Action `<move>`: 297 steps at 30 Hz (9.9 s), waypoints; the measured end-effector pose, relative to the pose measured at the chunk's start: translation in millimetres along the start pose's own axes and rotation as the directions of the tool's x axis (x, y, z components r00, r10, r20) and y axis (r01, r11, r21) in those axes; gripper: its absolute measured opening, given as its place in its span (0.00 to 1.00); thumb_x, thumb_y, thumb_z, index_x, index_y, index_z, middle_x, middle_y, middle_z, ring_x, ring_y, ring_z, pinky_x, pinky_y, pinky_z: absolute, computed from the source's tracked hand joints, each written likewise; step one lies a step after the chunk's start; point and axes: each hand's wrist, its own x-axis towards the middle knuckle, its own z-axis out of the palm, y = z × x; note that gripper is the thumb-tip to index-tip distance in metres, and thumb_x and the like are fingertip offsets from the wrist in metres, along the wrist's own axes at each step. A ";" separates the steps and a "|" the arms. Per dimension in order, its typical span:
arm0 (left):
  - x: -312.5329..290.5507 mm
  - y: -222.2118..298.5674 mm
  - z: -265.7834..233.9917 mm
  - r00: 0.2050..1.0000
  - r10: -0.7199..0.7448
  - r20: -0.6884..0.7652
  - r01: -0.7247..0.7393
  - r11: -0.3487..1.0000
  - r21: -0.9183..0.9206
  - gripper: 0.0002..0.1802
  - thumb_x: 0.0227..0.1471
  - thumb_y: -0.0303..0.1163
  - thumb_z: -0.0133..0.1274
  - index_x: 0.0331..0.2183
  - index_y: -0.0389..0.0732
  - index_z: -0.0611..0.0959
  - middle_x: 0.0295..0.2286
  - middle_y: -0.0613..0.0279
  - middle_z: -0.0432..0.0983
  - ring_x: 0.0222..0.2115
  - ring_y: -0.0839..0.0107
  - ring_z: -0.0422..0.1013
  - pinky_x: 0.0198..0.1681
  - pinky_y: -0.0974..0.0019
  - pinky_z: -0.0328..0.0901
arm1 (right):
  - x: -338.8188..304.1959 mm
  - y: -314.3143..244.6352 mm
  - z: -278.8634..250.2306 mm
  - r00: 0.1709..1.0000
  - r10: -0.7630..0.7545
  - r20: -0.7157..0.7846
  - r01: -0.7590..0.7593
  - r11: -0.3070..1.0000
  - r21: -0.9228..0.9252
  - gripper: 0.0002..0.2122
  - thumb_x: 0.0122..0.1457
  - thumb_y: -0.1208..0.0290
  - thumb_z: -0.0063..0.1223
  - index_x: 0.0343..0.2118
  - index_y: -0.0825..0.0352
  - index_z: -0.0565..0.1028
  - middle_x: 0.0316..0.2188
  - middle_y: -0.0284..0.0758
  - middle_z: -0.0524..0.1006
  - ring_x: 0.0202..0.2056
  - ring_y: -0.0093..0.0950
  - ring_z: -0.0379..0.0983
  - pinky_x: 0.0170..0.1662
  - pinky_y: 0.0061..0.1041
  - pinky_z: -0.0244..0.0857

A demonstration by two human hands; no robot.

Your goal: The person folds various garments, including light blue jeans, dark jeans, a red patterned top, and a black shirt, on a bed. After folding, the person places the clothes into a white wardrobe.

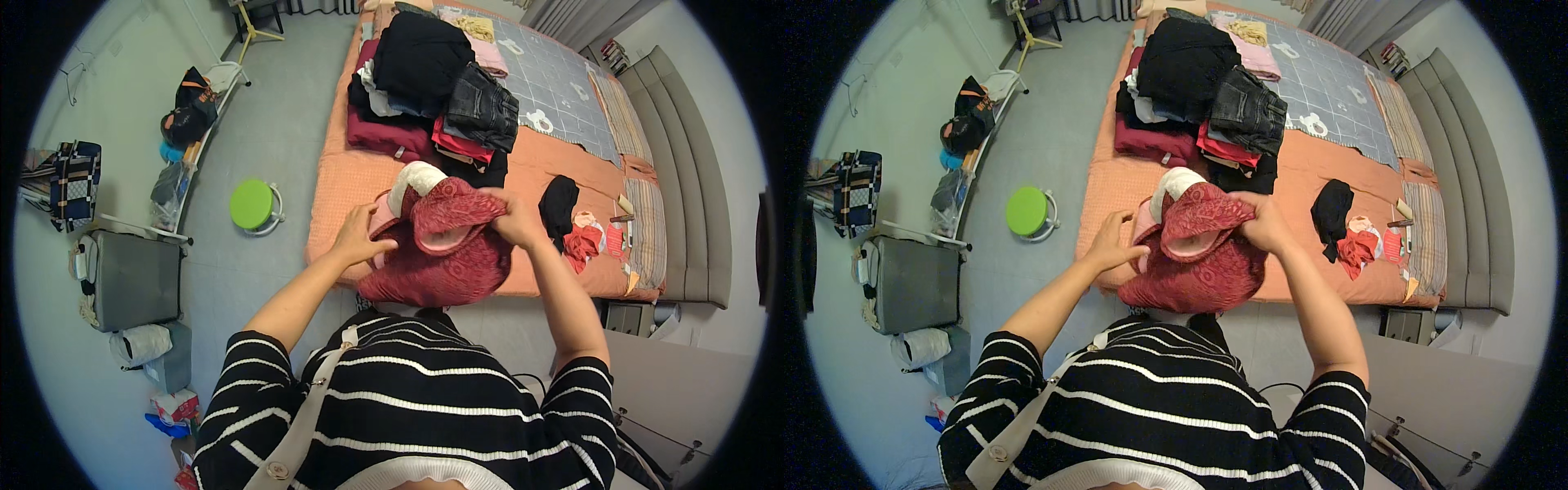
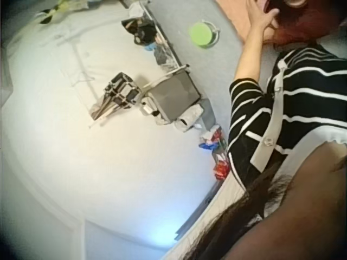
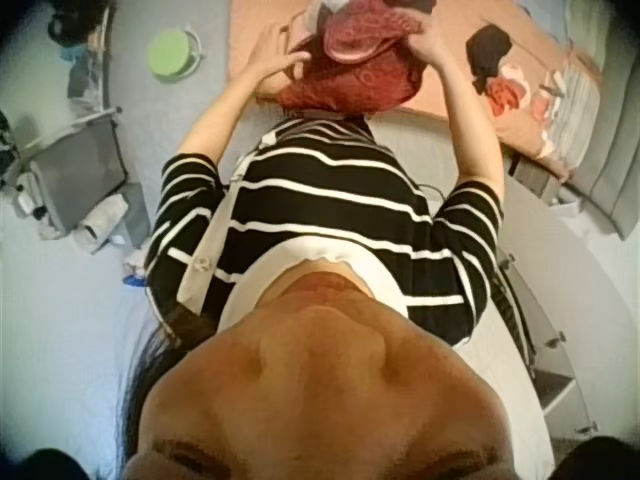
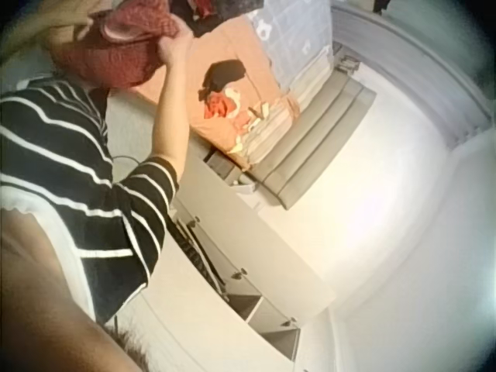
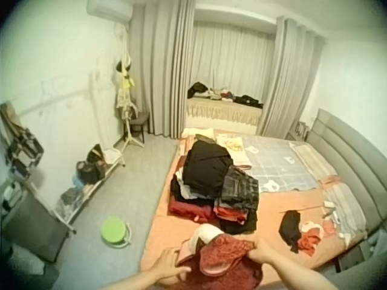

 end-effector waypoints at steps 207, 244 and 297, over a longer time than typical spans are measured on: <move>152.5 -156.8 217.5 0.567 -0.823 0.006 0.701 0.480 -0.527 0.48 0.39 0.30 0.64 0.57 0.31 0.55 0.53 0.45 0.60 0.52 0.61 0.61 0.53 0.63 0.58 | -6.8 412.2 -16.3 0.109 0.994 -0.029 -0.377 0.068 0.924 0.30 0.49 0.71 0.61 0.53 0.73 0.60 0.48 0.46 0.69 0.45 0.40 0.69 0.47 0.43 0.64; 57.9 -100.1 267.2 0.796 -0.469 0.383 0.165 0.777 0.608 0.41 0.48 0.51 0.52 0.59 0.48 0.56 0.60 0.45 0.43 0.60 0.49 0.43 0.60 0.41 0.39 | -81.4 374.1 57.8 0.935 0.260 -0.243 -0.343 0.841 -0.420 0.26 0.51 0.61 0.55 0.53 0.59 0.64 0.58 0.47 0.55 0.60 0.45 0.49 0.60 0.46 0.44; 78.0 -147.1 214.8 0.516 -0.801 0.304 0.787 0.304 -0.536 0.32 0.54 0.42 0.50 0.56 0.38 0.61 0.50 0.56 0.66 0.49 0.64 0.64 0.53 0.63 0.58 | -72.4 429.5 -105.4 0.551 0.599 -0.581 -0.717 0.697 0.038 0.24 0.46 0.62 0.63 0.43 0.72 0.72 0.39 0.46 0.76 0.42 0.37 0.73 0.46 0.33 0.64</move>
